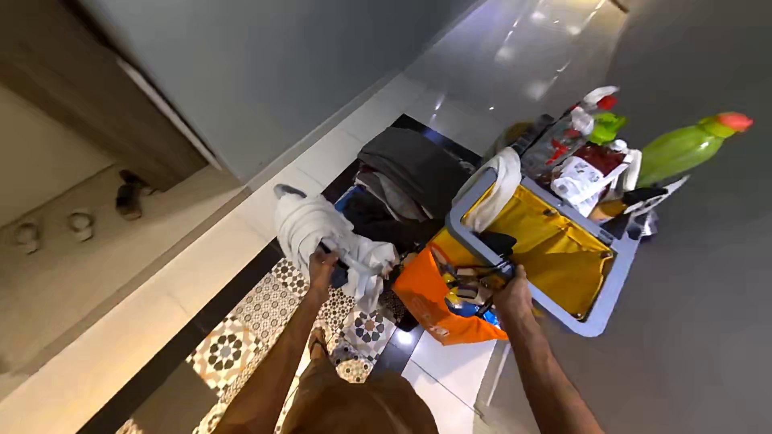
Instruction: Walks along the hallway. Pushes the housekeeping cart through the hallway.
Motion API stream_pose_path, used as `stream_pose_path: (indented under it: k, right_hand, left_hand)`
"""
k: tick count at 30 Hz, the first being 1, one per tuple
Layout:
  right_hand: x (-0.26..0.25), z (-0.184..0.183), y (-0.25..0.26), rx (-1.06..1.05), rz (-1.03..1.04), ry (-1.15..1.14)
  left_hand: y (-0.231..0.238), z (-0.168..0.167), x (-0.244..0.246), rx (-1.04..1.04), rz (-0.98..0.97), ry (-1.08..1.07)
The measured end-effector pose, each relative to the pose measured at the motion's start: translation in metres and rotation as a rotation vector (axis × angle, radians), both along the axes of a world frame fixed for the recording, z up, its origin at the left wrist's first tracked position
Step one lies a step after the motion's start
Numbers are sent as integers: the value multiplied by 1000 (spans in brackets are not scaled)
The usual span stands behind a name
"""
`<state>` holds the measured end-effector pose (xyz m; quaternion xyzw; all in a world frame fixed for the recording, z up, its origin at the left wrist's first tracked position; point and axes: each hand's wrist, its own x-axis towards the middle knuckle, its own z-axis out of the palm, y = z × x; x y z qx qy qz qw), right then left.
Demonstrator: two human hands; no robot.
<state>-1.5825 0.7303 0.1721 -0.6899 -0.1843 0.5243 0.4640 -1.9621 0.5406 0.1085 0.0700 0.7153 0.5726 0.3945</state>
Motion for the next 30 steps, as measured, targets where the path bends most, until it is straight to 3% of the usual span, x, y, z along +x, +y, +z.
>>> stream_pose_path:
  k: [2,6,9,10,13,16,18,22,26,30]
  right_hand:
    - [-19,5,4,-47,-53,-83]
    - [-33,-17,28,-52,-238,-120]
    - [-40,-16,37,-396,50,-807]
    - [-42,-20,42,-464,49,-899]
    - [-43,-37,61,-437,-361,-753]
    - [-31,-52,74,-413,-556,-697]
    - [-25,-53,80,-381,-617,-632]
    - [-13,-48,107,-259,-704,-524]
    - [1,-54,140,-227,-738,-508]
    - [19,-54,185,-242,-685,-559]
  left_hand:
    - [46,-12,-19,-29,86,-90]
    - [100,-20,-15,-186,449,-199]
    - [114,-29,-7,-346,516,9]
    - [119,-30,-6,-346,519,87]
    - [147,-32,-1,-301,494,133]
    - [198,-37,11,-251,444,118]
    - [229,-36,19,-268,435,139]
    - [245,-38,24,-224,459,145]
    - [276,-44,31,-295,404,229]
    - [317,-50,39,-198,434,168]
